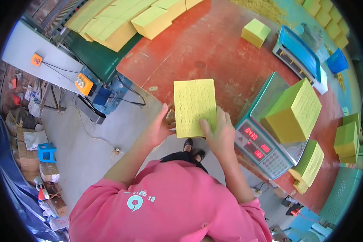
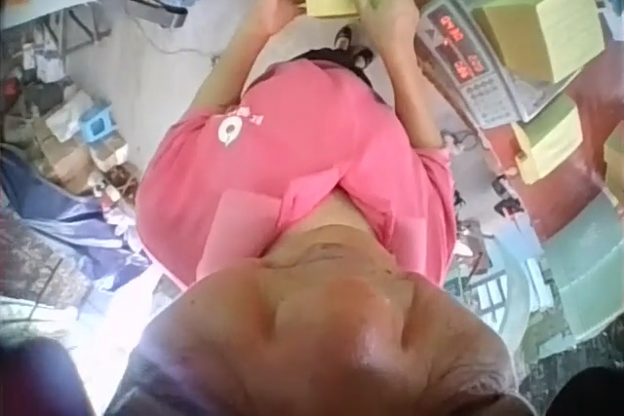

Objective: Weighing and stacking stacks of yellow paper on a digital scale in an industrial facility.

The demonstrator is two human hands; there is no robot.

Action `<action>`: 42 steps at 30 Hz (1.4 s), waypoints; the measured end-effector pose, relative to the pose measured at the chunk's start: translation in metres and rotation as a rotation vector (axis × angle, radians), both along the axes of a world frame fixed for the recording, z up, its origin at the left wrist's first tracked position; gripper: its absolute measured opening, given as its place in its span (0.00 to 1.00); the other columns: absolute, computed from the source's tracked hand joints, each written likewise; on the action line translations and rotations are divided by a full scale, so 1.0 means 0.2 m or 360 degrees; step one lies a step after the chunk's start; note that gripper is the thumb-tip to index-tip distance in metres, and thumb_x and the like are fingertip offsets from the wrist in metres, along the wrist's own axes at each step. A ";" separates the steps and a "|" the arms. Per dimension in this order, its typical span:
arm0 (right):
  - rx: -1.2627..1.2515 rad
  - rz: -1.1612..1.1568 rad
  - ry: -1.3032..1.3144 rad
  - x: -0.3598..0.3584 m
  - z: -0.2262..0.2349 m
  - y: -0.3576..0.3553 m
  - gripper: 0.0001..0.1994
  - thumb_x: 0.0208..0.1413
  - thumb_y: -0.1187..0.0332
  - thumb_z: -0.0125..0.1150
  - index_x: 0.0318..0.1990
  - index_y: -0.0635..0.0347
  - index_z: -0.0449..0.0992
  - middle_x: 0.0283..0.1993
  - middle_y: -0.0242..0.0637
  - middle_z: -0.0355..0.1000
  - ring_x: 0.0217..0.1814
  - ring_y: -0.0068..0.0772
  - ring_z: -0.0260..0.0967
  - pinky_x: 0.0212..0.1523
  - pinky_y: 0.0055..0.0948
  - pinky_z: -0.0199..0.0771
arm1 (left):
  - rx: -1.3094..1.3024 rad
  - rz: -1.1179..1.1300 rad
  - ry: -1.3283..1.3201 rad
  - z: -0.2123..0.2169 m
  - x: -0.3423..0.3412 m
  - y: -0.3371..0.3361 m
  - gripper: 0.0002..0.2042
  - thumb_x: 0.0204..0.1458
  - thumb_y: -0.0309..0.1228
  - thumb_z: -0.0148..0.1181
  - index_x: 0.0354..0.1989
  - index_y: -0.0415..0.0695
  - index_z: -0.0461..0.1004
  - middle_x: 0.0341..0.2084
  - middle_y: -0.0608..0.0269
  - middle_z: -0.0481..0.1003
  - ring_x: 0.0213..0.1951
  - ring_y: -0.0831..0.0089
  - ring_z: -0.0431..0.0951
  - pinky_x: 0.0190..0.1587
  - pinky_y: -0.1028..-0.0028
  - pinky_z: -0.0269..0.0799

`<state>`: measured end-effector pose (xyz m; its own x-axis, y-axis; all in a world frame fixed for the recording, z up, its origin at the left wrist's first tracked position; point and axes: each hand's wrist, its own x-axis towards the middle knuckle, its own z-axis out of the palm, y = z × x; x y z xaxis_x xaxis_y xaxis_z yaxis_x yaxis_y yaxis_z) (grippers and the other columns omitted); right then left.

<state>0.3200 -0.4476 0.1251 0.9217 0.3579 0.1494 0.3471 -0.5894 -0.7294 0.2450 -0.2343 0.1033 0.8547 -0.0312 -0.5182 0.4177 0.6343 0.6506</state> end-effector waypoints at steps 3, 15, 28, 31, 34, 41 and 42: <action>0.0030 -0.0011 0.0050 -0.03 0.00 0.02 0.32 0.51 0.59 0.68 0.60 0.66 0.66 0.47 0.52 0.71 0.47 0.55 0.73 0.45 0.43 0.75 | 0.0191 -0.0113 -0.0062 0.03 -0.01 -0.01 0.38 0.59 0.53 0.52 0.73 0.54 0.46 0.62 0.55 0.63 0.61 0.62 0.66 0.60 0.58 0.62; 0.0716 -0.0188 0.0496 -0.05 -0.06 -0.06 0.28 0.65 0.59 0.52 0.66 0.70 0.61 0.64 0.55 0.64 0.64 0.41 0.66 0.62 0.35 0.65 | 0.0050 -0.0268 -0.0190 -0.05 0.02 0.07 0.40 0.56 0.42 0.58 0.73 0.48 0.43 0.66 0.59 0.58 0.66 0.65 0.60 0.64 0.62 0.60; 0.0407 -0.0015 -0.0014 0.24 0.05 0.18 0.29 0.59 0.67 0.56 0.67 0.64 0.58 0.66 0.59 0.60 0.68 0.58 0.59 0.64 0.42 0.63 | 0.0104 -0.0315 -0.0199 -0.03 0.02 0.06 0.39 0.56 0.43 0.59 0.72 0.48 0.46 0.64 0.61 0.60 0.65 0.67 0.61 0.63 0.62 0.62; 0.0271 0.0112 -0.0156 0.33 0.01 0.21 0.24 0.59 0.68 0.56 0.63 0.62 0.65 0.65 0.58 0.62 0.64 0.59 0.63 0.62 0.44 0.66 | 0.0132 -0.0264 -0.0220 -0.01 0.02 0.04 0.38 0.57 0.44 0.58 0.72 0.48 0.46 0.65 0.61 0.60 0.66 0.67 0.61 0.63 0.62 0.62; 0.0206 0.0162 -0.0147 0.33 -0.02 0.23 0.19 0.59 0.69 0.56 0.57 0.63 0.71 0.62 0.56 0.65 0.59 0.58 0.68 0.58 0.45 0.69 | 0.0174 -0.0220 -0.0209 0.02 0.02 0.02 0.37 0.58 0.44 0.58 0.72 0.48 0.47 0.66 0.62 0.59 0.67 0.68 0.60 0.64 0.63 0.61; 0.0419 0.0098 -0.0257 0.35 -0.08 0.18 0.15 0.58 0.70 0.56 0.52 0.65 0.74 0.56 0.53 0.71 0.55 0.56 0.70 0.54 0.43 0.72 | -0.0007 -0.0165 -0.0180 0.01 0.03 -0.01 0.36 0.58 0.44 0.59 0.71 0.47 0.50 0.65 0.62 0.61 0.65 0.68 0.62 0.64 0.64 0.62; 0.0421 0.0098 -0.0226 0.35 -0.09 0.18 0.15 0.58 0.70 0.56 0.51 0.66 0.74 0.55 0.53 0.71 0.55 0.56 0.70 0.54 0.43 0.72 | 0.0081 -0.0098 -0.0143 -0.03 0.02 0.00 0.31 0.60 0.43 0.57 0.68 0.43 0.56 0.62 0.59 0.65 0.63 0.66 0.65 0.64 0.64 0.62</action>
<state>0.3899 -0.4118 0.1066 0.8628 0.3439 0.3705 0.4857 -0.3605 -0.7963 0.2492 -0.2338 0.0972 0.8951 -0.0611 -0.4416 0.3933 0.5745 0.7178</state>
